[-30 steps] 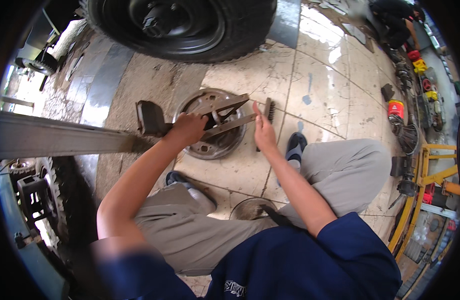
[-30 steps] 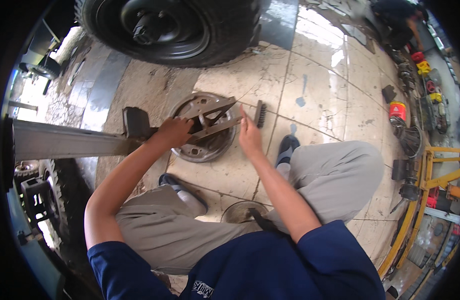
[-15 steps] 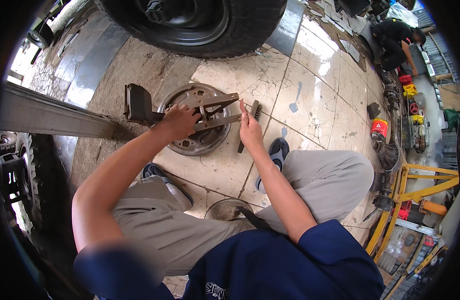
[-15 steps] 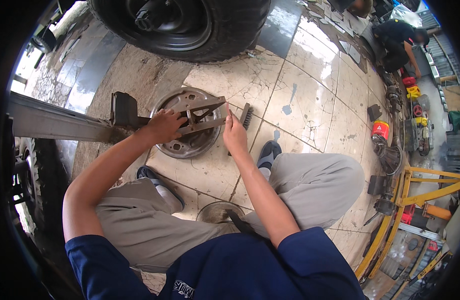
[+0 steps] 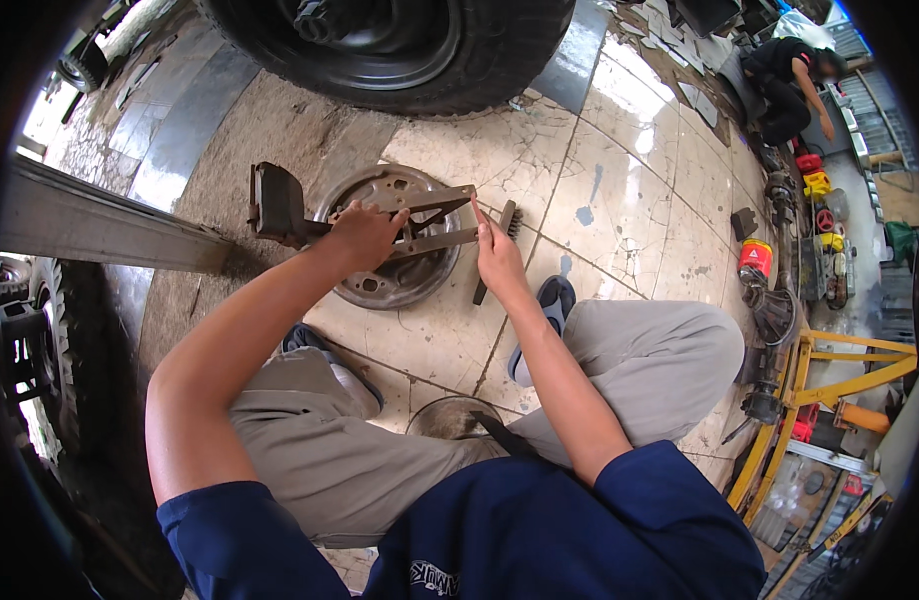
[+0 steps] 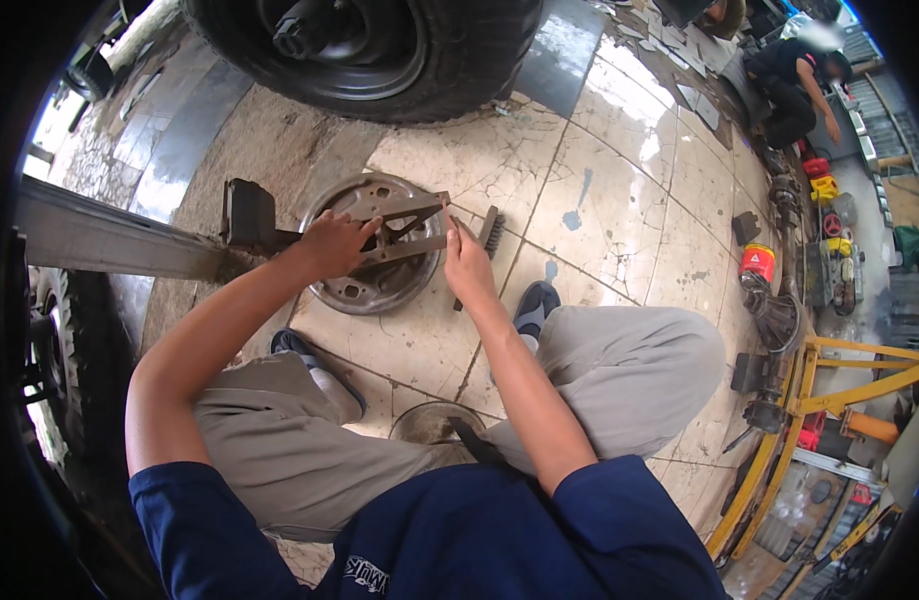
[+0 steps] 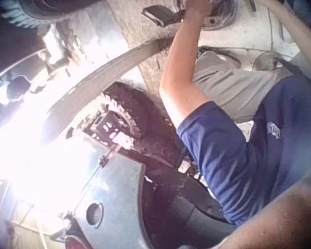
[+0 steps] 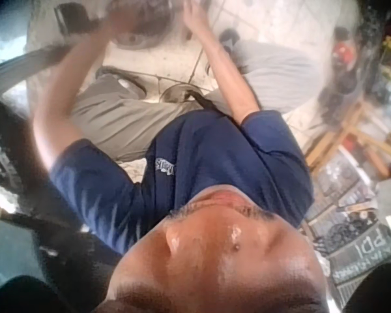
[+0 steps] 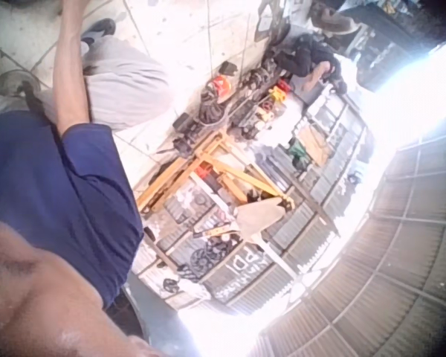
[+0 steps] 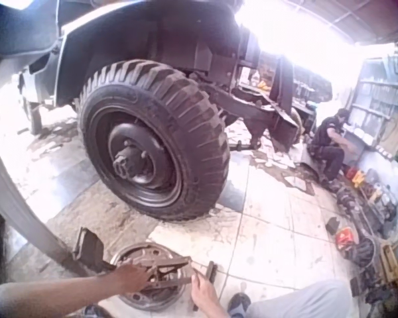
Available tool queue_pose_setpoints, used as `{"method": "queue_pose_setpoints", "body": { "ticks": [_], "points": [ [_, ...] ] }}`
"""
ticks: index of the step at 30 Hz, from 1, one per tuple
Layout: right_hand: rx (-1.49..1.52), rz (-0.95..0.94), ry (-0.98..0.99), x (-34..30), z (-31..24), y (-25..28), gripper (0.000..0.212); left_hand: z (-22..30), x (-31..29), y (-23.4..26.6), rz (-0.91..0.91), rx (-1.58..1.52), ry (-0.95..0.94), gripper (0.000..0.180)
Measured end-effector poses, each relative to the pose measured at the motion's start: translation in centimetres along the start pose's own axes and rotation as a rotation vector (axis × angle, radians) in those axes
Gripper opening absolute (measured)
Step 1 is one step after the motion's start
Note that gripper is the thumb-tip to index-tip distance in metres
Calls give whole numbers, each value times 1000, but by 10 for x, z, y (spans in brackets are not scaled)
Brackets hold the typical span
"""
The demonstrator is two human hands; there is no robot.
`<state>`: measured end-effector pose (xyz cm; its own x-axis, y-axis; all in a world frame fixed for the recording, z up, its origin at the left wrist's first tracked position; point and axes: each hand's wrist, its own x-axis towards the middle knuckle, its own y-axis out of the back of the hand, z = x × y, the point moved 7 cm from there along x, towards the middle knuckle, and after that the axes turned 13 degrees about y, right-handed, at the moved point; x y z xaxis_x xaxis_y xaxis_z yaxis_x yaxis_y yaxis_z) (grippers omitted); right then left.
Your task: The person sits on the floor and scrubs a brake assembly with a wire brush, repeatedly rotating the part to clean different surfaces. The person also picks up and repositions small metal components during the cleaning process.
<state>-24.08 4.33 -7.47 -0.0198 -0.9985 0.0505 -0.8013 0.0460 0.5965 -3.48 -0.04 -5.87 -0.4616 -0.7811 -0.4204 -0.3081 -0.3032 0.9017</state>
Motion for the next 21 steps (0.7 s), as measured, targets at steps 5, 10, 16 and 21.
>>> {"method": "queue_pose_setpoints", "body": {
  "ticks": [5, 10, 16, 21],
  "points": [
    [38, -16, -86, 1, -14, 2, 46, -4, 1, -3, -74, 15, 46, 78],
    [26, 139, 69, -4, -6, -6, 46, -5, 6, -6, -41, 4, 32, 75],
    [-115, 217, 76, 1, -10, 19, 44, -7, 11, 0, -76, 20, 38, 73],
    [-64, -88, -156, -4, 4, -3, 44, -15, 8, -10, 16, 23, 88, 69]
  ]
}}
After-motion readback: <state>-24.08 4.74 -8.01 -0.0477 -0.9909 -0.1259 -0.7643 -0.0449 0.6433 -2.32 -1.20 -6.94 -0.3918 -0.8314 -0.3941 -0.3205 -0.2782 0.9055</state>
